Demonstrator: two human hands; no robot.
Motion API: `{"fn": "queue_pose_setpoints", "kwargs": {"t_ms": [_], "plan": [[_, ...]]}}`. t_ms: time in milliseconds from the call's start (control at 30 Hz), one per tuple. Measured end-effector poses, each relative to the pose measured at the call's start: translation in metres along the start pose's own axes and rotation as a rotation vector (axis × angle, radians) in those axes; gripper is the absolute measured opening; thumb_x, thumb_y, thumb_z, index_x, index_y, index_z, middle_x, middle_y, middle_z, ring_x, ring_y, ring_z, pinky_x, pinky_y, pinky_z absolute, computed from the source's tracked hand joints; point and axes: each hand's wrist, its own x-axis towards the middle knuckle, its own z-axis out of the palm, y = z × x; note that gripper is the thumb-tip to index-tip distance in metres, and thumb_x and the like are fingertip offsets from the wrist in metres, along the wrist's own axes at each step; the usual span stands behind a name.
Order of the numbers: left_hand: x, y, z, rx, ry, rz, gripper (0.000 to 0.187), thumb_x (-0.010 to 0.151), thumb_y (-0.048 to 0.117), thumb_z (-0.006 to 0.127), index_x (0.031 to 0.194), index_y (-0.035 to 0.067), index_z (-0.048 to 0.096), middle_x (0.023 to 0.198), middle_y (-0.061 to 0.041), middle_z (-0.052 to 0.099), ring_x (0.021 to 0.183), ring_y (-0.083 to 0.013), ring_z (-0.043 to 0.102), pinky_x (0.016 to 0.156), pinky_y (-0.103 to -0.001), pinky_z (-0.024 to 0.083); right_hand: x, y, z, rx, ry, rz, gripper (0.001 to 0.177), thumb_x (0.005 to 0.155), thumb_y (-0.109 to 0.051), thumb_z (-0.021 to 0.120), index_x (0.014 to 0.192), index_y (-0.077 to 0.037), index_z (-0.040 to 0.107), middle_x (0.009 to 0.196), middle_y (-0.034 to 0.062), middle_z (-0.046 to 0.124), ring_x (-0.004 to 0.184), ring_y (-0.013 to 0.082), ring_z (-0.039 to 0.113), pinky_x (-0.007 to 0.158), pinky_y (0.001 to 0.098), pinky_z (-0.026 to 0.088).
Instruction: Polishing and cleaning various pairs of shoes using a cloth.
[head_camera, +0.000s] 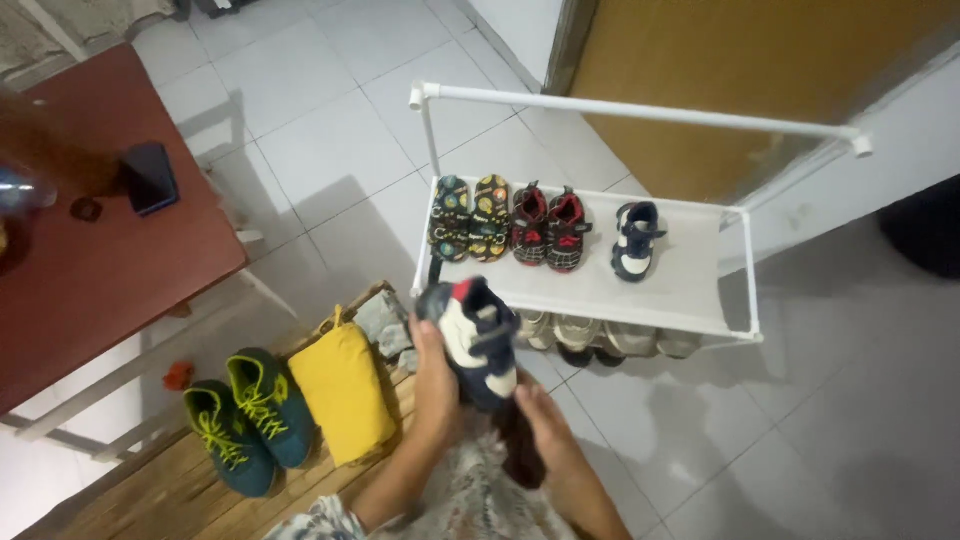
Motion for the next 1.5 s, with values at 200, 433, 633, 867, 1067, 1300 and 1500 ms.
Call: {"fn": "queue_pose_setpoints", "kwargs": {"t_ms": [200, 433, 633, 867, 1067, 1300, 1500], "plan": [[-0.003, 0.029, 0.013, 0.404, -0.347, -0.185, 0.097, 0.073, 0.080, 0.018, 0.162, 0.043, 0.006, 0.166, -0.012, 0.026, 0.143, -0.0406, 0.041, 0.114, -0.061, 0.038, 0.018, 0.001, -0.022, 0.504, 0.044, 0.342, 0.029, 0.094, -0.025, 0.068, 0.113, -0.004, 0.063, 0.076, 0.0161, 0.061, 0.046, 0.0231, 0.053, 0.044, 0.0319, 0.044], [0.018, -0.014, -0.021, 0.847, -0.529, -0.302, 0.060, 0.099, 0.058, 0.033, 0.152, 0.037, 0.048, 0.162, 0.008, 0.046, 0.147, -0.0152, 0.044, 0.119, -0.043, 0.038, 0.129, 0.021, -0.131, 0.464, 0.366, 0.258, 0.037, 0.090, -0.034, 0.075, 0.116, -0.015, 0.058, 0.080, 0.0118, 0.062, 0.055, 0.0184, 0.059, 0.041, 0.0272, 0.050], [0.016, -0.056, -0.094, 0.691, -0.304, -0.406, 0.062, 0.094, 0.062, 0.036, 0.143, 0.034, 0.060, 0.152, 0.002, 0.062, 0.138, -0.0210, 0.058, 0.114, -0.043, 0.048, 0.214, 0.018, -0.174, 0.193, 0.629, 0.071, 0.034, 0.095, -0.028, 0.072, 0.121, -0.006, 0.067, 0.093, 0.0108, 0.070, 0.066, 0.0218, 0.062, 0.062, 0.0389, 0.056], [0.044, -0.215, -0.215, 0.528, 0.076, -0.284, 0.045, 0.095, 0.044, 0.059, 0.124, 0.017, 0.078, 0.139, 0.000, 0.071, 0.135, -0.0097, 0.056, 0.118, -0.025, 0.033, 0.256, 0.036, -0.183, -0.044, 0.666, -0.146, 0.034, 0.100, -0.024, 0.066, 0.131, -0.008, 0.061, 0.114, 0.0114, 0.068, 0.079, 0.0219, 0.065, 0.057, 0.0332, 0.059], [0.032, -0.242, -0.231, 0.758, 0.075, -0.398, 0.056, 0.095, 0.057, 0.051, 0.139, 0.025, 0.066, 0.153, -0.002, 0.058, 0.145, -0.0186, 0.051, 0.122, -0.034, 0.033, 0.288, 0.032, -0.191, -0.279, 0.746, -0.041, 0.048, 0.101, -0.035, 0.058, 0.139, -0.007, 0.057, 0.127, 0.0219, 0.065, 0.107, 0.0362, 0.066, 0.083, 0.0463, 0.057], [0.013, -0.222, -0.216, 0.800, 0.033, -0.534, 0.052, 0.095, 0.057, 0.052, 0.136, 0.029, 0.068, 0.151, 0.005, 0.060, 0.143, -0.0140, 0.052, 0.117, -0.031, 0.036, 0.301, 0.038, -0.205, -0.130, 0.799, 0.030, 0.053, 0.100, -0.037, 0.064, 0.138, -0.001, 0.053, 0.132, 0.0195, 0.064, 0.118, 0.0349, 0.065, 0.097, 0.0428, 0.056], [0.011, -0.246, -0.227, 0.879, -0.014, -0.556, 0.049, 0.096, 0.057, 0.050, 0.139, 0.036, 0.062, 0.142, 0.001, 0.067, 0.133, -0.0168, 0.064, 0.112, -0.033, 0.044, 0.299, 0.027, -0.262, -1.034, 0.625, 0.181, 0.067, 0.103, -0.063, 0.054, 0.103, 0.001, 0.072, 0.102, 0.0203, 0.070, 0.097, 0.0374, 0.064, 0.087, 0.0465, 0.048]]}}
